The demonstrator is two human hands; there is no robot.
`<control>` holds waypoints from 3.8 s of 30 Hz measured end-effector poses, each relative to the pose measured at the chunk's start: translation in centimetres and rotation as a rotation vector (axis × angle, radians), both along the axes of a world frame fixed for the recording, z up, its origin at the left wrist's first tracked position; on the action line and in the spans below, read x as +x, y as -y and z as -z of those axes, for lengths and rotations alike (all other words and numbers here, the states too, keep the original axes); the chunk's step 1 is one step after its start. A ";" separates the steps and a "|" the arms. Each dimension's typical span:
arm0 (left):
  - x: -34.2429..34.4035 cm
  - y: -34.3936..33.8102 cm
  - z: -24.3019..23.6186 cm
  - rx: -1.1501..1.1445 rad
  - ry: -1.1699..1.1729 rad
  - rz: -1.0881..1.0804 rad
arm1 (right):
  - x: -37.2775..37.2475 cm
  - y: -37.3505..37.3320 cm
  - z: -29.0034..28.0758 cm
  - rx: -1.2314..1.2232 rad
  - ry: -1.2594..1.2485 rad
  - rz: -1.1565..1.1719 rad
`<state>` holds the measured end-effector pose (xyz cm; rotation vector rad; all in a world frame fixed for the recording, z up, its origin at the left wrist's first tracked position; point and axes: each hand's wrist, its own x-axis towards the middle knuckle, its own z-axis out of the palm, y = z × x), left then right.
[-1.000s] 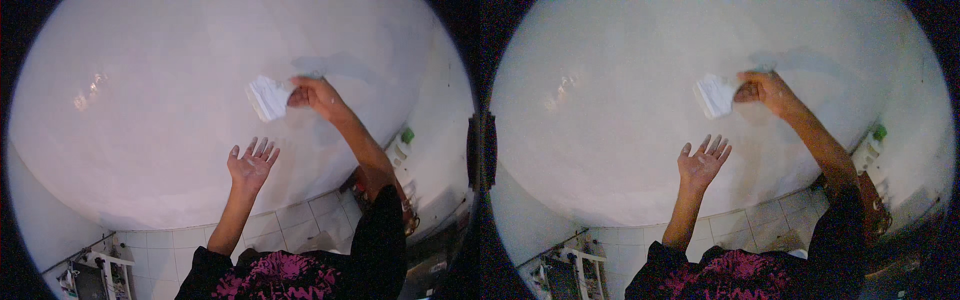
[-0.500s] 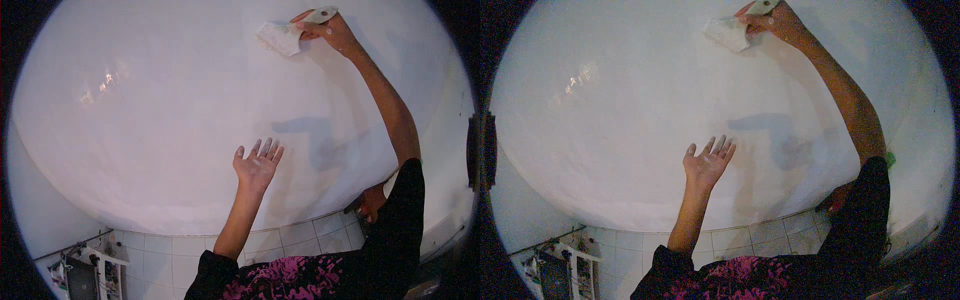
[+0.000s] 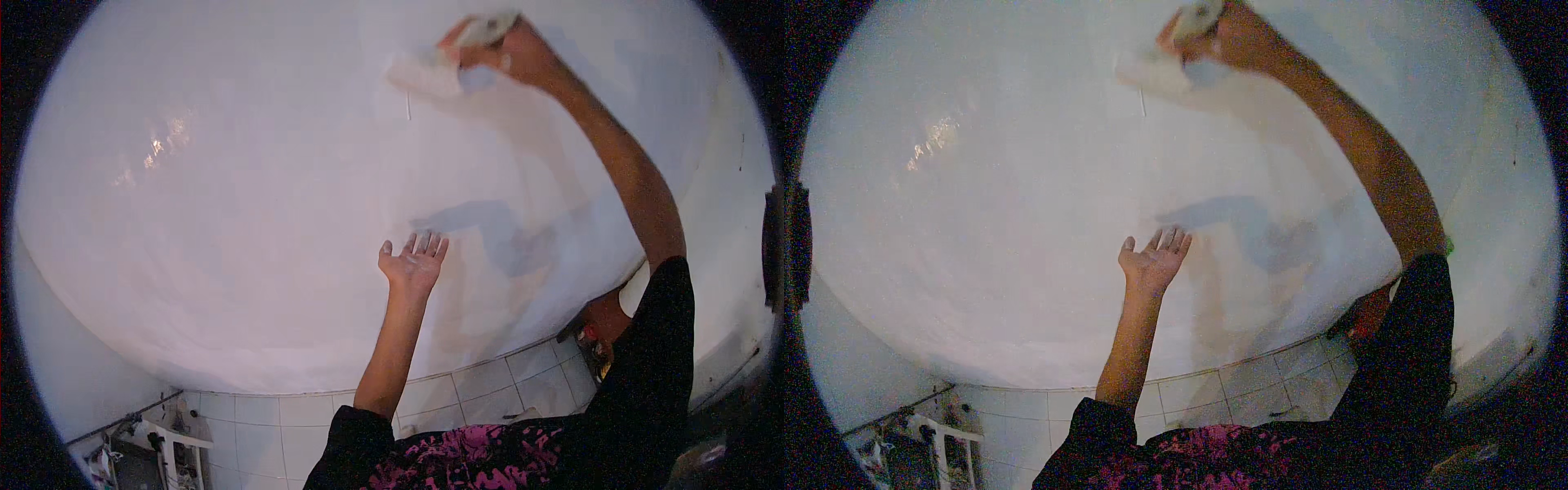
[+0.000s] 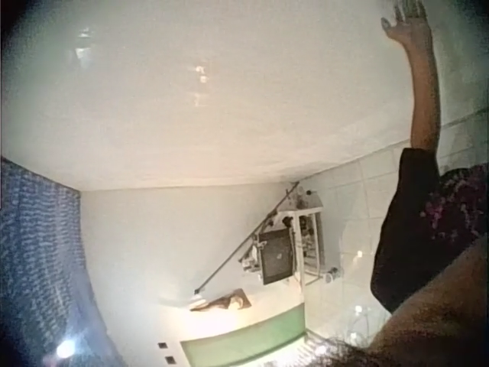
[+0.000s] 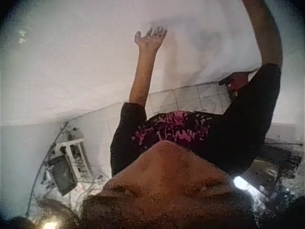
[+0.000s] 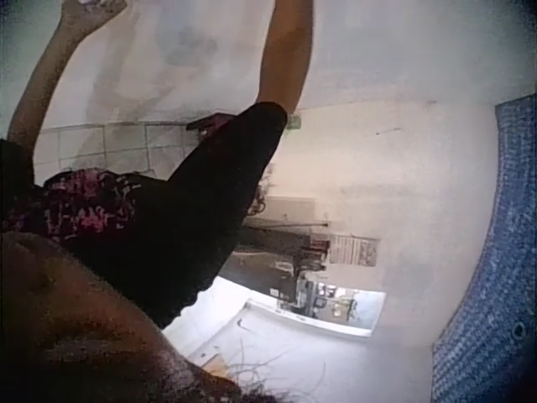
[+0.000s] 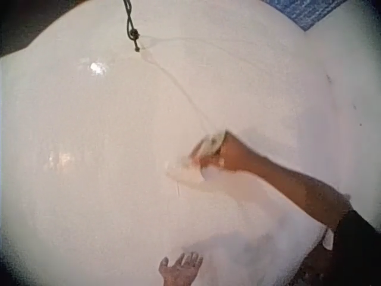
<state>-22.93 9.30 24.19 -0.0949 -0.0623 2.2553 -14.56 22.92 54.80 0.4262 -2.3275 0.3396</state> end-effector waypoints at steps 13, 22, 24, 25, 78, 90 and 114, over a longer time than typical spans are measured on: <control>2.2 -1.3 -3.3 -0.110 0.037 -0.083 | 2.0 -2.2 -10.2 0.263 -0.046 0.055; 4.3 -1.0 -3.7 -0.101 0.010 -0.128 | 6.1 0.9 -19.0 0.336 -0.470 0.169; 4.9 -0.9 -4.1 -0.111 0.013 -0.133 | 6.0 0.3 -19.9 0.203 -0.478 0.103; 5.2 -0.8 -4.4 -0.107 0.019 -0.125 | 5.6 -0.1 -20.2 0.317 -0.608 0.035; 1.3 -2.7 1.1 -0.196 0.110 -0.011 | 2.3 -15.0 12.4 0.301 -0.542 0.082; -0.2 -2.8 0.7 -0.318 0.144 0.134 | 2.0 -11.1 11.1 -0.063 0.227 -0.074; 0.6 -2.9 1.8 -0.365 0.183 -0.009 | -1.4 -22.9 7.6 0.368 -0.787 0.364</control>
